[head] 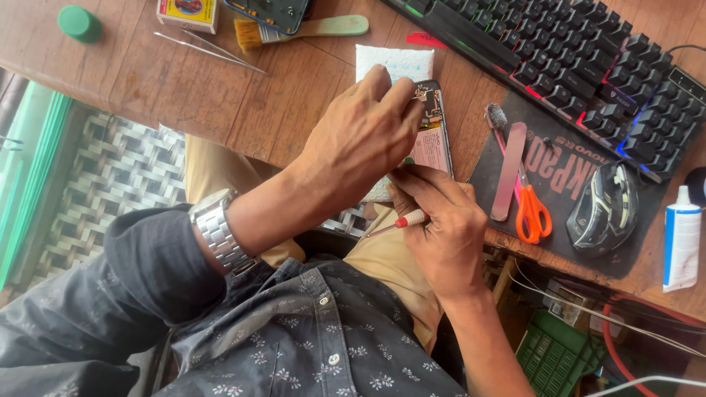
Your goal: The person removes a battery from a disassembled smartphone using a screwdriver and tweezers, then prepares a new battery by peeling off its protective film and applying adhesive. The person then places the new battery into the phone chassis.
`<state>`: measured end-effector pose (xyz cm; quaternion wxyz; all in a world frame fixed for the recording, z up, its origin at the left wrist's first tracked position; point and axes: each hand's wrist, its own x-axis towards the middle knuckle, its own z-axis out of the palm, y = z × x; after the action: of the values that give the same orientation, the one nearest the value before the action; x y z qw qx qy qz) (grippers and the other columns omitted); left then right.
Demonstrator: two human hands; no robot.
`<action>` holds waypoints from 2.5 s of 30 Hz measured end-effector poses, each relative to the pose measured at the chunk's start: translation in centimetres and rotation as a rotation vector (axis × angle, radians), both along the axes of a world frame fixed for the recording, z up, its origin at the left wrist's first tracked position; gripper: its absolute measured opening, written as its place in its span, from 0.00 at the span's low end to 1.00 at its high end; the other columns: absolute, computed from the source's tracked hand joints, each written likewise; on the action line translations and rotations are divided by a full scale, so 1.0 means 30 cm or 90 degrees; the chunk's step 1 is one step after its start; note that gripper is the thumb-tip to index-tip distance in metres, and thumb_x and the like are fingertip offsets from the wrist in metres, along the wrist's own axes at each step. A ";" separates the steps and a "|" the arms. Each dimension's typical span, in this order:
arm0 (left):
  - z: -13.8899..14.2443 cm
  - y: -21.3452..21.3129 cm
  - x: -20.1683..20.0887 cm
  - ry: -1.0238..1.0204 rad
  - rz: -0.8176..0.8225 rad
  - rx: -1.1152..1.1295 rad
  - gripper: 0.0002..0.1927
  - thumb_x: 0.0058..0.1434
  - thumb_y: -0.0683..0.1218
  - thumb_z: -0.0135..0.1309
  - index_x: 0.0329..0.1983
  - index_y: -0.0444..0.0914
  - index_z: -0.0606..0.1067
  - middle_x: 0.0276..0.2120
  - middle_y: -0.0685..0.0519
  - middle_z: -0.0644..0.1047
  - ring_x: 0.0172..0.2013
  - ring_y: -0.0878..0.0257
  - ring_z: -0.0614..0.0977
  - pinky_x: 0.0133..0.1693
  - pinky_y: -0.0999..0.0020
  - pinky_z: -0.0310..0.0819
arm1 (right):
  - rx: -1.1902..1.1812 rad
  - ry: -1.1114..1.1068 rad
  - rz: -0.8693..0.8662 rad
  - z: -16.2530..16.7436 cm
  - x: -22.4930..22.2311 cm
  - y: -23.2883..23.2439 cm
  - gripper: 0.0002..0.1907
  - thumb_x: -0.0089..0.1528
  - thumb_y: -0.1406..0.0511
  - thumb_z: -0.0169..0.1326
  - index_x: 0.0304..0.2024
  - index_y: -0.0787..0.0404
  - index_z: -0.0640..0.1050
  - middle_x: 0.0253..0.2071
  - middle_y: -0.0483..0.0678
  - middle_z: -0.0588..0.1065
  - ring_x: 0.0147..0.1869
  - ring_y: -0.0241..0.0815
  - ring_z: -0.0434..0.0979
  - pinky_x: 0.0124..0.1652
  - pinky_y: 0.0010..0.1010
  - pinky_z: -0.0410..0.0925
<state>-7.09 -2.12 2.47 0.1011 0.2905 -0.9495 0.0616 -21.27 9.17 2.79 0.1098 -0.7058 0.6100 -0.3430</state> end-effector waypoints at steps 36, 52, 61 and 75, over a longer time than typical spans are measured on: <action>0.021 -0.004 -0.056 0.183 0.074 0.083 0.03 0.49 0.41 0.60 0.25 0.35 0.79 0.34 0.48 0.77 0.40 0.52 0.78 0.32 0.60 0.78 | -0.022 0.002 0.013 -0.010 -0.022 0.003 0.10 0.62 0.69 0.65 0.46 0.58 0.82 0.46 0.45 0.80 0.48 0.46 0.82 0.49 0.34 0.70; 0.028 -0.013 -0.045 0.200 0.041 0.090 0.03 0.53 0.39 0.59 0.25 0.37 0.80 0.33 0.48 0.78 0.38 0.51 0.79 0.37 0.59 0.78 | -0.037 -0.005 0.025 -0.009 -0.038 0.035 0.12 0.62 0.69 0.65 0.48 0.56 0.83 0.47 0.44 0.81 0.47 0.43 0.82 0.50 0.33 0.69; 0.030 -0.001 0.049 0.361 -0.060 0.230 0.06 0.63 0.37 0.58 0.43 0.33 0.82 0.45 0.48 0.81 0.47 0.52 0.79 0.53 0.59 0.74 | -0.033 -0.055 -0.032 0.012 -0.042 0.040 0.17 0.62 0.65 0.67 0.53 0.60 0.82 0.50 0.48 0.79 0.45 0.43 0.80 0.44 0.32 0.73; -0.028 0.051 0.091 0.516 0.092 0.309 0.11 0.62 0.40 0.63 0.49 0.37 0.82 0.56 0.45 0.76 0.53 0.49 0.81 0.53 0.58 0.78 | 0.028 0.040 -0.117 0.018 0.017 -0.006 0.13 0.59 0.64 0.66 0.43 0.60 0.79 0.43 0.48 0.75 0.46 0.53 0.78 0.46 0.41 0.68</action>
<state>-4.36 -0.59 1.63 0.3878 0.3713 -0.7981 -0.2734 -20.76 8.98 3.32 0.0744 -0.6549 0.6827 -0.3155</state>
